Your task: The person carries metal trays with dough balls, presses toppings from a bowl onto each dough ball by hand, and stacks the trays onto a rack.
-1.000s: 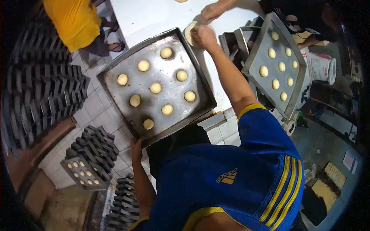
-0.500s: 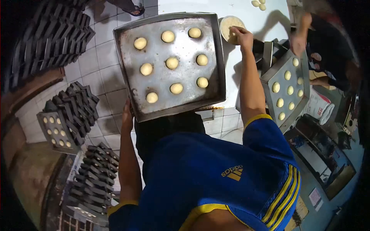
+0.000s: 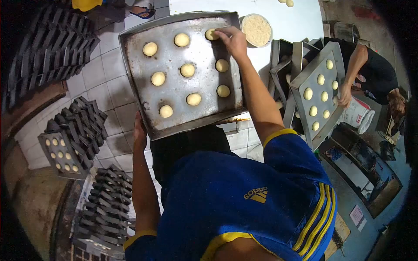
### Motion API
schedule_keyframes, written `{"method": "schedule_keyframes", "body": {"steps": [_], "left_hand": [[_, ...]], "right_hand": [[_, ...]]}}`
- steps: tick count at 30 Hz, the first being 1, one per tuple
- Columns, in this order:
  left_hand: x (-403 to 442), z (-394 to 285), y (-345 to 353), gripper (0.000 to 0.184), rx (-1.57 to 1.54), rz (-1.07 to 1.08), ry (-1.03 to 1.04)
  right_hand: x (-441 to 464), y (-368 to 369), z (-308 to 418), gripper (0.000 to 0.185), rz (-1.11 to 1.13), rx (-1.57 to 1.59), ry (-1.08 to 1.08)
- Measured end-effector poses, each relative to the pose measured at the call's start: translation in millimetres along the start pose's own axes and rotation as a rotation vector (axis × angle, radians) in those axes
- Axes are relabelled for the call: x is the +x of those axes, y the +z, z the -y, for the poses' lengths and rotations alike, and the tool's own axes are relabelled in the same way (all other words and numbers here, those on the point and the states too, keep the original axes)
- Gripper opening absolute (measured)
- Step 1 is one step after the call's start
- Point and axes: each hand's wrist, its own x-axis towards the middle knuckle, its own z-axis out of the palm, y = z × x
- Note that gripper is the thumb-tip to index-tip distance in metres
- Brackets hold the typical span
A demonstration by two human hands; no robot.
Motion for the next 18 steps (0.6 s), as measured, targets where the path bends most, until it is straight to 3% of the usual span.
{"method": "schedule_keyframes", "body": {"steps": [5, 9, 13, 16, 18], "left_hand": [[-1, -2, -2, 0.094, 0.053, 0.009, -0.030], [4, 4, -4, 0.097, -0.013, 0.013, -0.044], [-4, -4, 3, 0.097, -0.025, 0.072, -0.008], [-4, -6, 4, 0.092, 0.109, -0.102, -0.122], [-2, -3, 1, 0.089, 0.052, -0.014, -0.054]], "right_hand": [[-4, 25, -5, 0.015, -0.125, -0.364, -0.183], [-11, 25, 0, 0.017, -0.104, -0.432, -0.244], [-38, 29, 18, 0.040, -0.069, -0.732, -0.311], [-45, 27, 11, 0.049, -0.052, -0.747, -0.307], [-34, 12, 7, 0.046, -0.101, -0.610, -0.327]]}}
